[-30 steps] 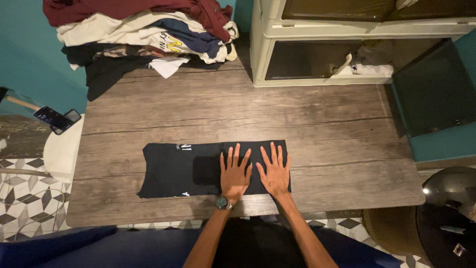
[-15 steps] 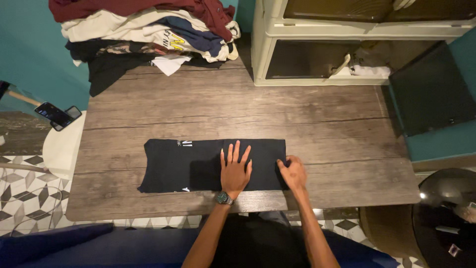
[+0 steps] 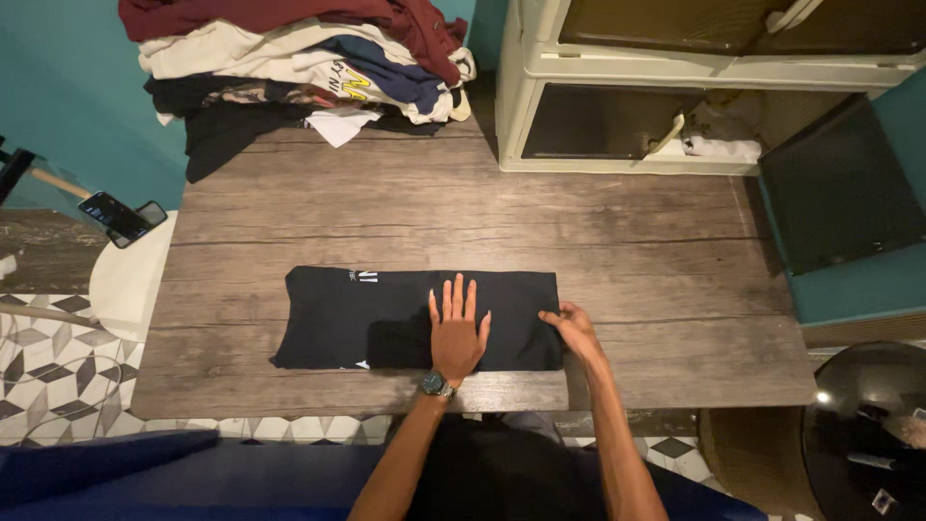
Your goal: The person takes a shirt from a stack, spreads it flat on a table, and folds the sleeves and body of the shirt.
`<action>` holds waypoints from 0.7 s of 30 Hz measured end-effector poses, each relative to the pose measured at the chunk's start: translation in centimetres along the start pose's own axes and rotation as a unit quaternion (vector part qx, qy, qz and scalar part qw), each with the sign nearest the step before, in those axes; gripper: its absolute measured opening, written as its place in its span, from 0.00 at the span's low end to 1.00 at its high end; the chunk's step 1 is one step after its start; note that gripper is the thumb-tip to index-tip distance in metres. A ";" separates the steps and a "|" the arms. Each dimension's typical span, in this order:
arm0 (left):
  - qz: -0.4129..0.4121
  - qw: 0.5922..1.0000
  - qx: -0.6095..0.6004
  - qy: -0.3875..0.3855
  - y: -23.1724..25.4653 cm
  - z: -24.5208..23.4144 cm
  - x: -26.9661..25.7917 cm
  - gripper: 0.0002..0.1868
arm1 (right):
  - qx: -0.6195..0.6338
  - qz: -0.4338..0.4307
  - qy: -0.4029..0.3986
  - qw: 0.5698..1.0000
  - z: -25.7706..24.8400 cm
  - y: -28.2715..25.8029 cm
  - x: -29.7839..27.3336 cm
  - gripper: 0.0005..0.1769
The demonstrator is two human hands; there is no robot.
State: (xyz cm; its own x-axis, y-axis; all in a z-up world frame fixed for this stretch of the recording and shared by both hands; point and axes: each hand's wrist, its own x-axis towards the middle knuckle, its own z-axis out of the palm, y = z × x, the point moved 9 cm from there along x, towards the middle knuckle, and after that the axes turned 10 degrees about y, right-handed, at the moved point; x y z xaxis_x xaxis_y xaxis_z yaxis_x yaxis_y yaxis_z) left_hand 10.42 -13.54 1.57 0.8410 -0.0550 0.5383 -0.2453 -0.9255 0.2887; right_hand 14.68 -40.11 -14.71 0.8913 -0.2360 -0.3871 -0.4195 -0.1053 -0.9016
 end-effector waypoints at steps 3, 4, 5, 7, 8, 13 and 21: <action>-0.001 1.000 -0.009 -0.010 0.0 0.2 -0.2 0.34 | 0.006 0.014 0.004 1.000 -0.5 -1.8 -2.1 0.11; -0.005 1.000 -0.019 -0.017 -0.1 0.4 -0.1 0.34 | 0.056 0.042 0.001 0.998 -0.4 -2.1 -2.7 0.09; -0.003 1.000 -0.018 -0.017 0.0 0.5 0.0 0.34 | 0.058 0.043 0.001 0.997 -0.3 -2.6 -3.1 0.09; -0.012 1.000 -0.026 -0.005 0.4 0.8 0.1 0.35 | 0.104 0.019 0.017 0.994 -0.7 -3.7 -3.5 0.12; -0.012 1.000 -0.027 -0.005 0.7 1.1 0.2 0.35 | 0.104 0.019 0.017 0.994 -1.1 -4.2 -3.4 0.12; -0.030 0.995 -0.095 0.007 2.3 2.5 0.6 0.34 | 0.184 -0.004 -0.003 0.983 -1.8 -9.7 -4.6 0.13; -0.152 0.926 -0.343 0.030 1.5 3.7 0.7 0.32 | 0.216 -0.041 -0.032 0.975 1.0 -17.9 -7.4 0.21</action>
State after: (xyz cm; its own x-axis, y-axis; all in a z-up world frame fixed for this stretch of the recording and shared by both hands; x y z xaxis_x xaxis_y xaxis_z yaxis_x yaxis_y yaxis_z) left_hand 12.45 -16.30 -0.50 0.8980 0.2097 0.3869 -0.2677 -0.4376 0.8584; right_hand 15.77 -35.55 4.10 0.9335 -0.1815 -0.3092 -0.2472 0.2988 -0.9217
